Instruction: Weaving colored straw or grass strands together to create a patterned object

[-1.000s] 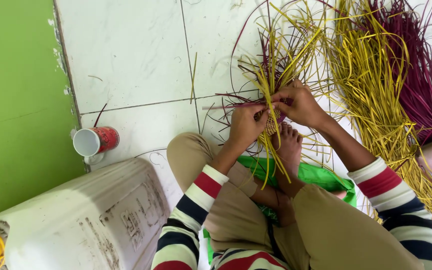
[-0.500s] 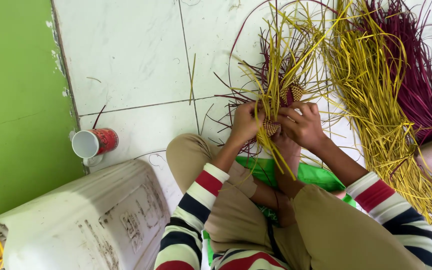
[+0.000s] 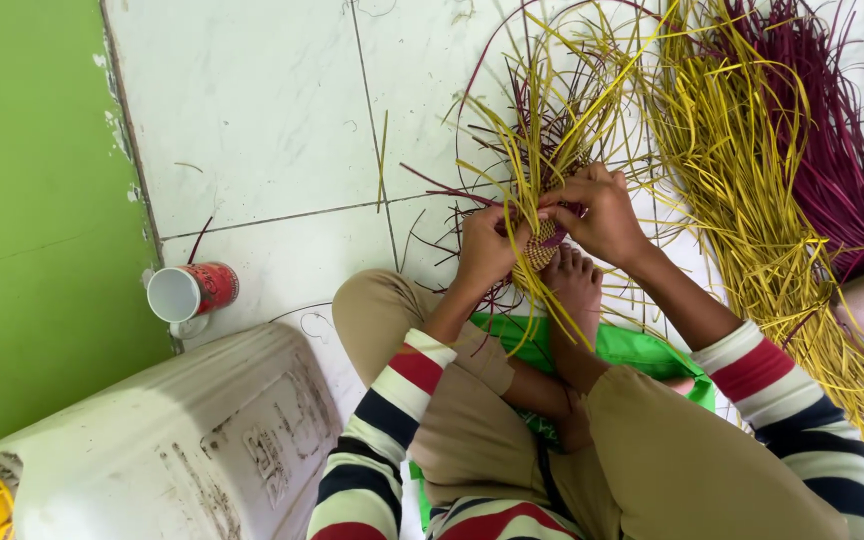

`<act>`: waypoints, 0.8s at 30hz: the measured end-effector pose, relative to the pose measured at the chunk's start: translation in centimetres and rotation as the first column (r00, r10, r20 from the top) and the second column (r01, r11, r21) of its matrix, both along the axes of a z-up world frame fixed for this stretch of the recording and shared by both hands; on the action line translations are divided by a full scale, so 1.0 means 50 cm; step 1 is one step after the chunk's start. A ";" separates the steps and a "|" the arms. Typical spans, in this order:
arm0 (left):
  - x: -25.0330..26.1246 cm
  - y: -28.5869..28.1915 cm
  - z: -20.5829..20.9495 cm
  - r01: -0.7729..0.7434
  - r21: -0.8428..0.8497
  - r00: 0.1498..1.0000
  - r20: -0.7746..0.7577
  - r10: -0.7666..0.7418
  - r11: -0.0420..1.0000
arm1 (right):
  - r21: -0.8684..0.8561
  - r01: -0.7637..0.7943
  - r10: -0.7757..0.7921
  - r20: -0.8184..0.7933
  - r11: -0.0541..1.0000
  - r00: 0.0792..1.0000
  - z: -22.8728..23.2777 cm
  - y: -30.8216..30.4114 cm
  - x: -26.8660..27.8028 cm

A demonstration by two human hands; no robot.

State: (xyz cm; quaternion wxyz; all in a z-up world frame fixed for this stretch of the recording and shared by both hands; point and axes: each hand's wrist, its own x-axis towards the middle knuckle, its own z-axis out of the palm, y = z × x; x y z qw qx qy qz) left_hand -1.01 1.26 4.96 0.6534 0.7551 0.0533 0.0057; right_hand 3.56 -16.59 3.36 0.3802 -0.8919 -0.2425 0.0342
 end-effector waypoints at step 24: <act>0.013 -0.014 -0.058 0.052 0.023 0.998 -0.032 -0.051 0.998 | -0.056 0.024 -0.029 -0.077 0.998 0.997 -0.020 -0.007 0.010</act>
